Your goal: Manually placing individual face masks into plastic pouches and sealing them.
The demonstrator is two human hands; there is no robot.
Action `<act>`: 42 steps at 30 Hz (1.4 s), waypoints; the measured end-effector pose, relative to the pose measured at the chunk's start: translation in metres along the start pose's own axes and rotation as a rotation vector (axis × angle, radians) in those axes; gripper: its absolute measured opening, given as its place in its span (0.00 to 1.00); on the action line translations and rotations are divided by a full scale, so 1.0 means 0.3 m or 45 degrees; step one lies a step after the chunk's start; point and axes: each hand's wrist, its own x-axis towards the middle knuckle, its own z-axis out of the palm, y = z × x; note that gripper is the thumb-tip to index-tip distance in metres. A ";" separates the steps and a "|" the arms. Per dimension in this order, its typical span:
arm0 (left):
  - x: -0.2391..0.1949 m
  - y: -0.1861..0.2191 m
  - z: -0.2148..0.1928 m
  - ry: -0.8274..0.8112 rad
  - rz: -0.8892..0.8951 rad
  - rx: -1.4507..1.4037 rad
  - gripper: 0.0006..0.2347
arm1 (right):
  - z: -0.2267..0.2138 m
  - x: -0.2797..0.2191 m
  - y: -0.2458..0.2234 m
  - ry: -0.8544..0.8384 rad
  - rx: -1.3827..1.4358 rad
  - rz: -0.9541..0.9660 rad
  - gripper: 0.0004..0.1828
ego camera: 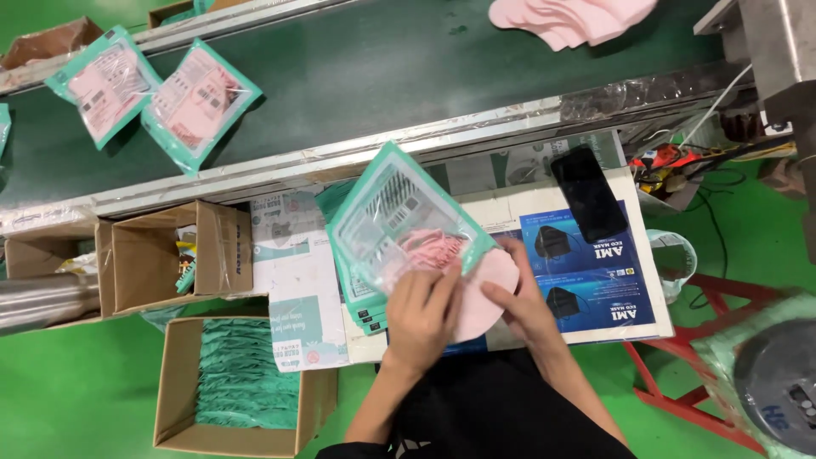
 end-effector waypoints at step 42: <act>-0.014 -0.035 -0.033 -0.155 -0.215 -0.681 0.08 | 0.181 -0.095 -0.368 -0.216 -1.246 -0.926 0.14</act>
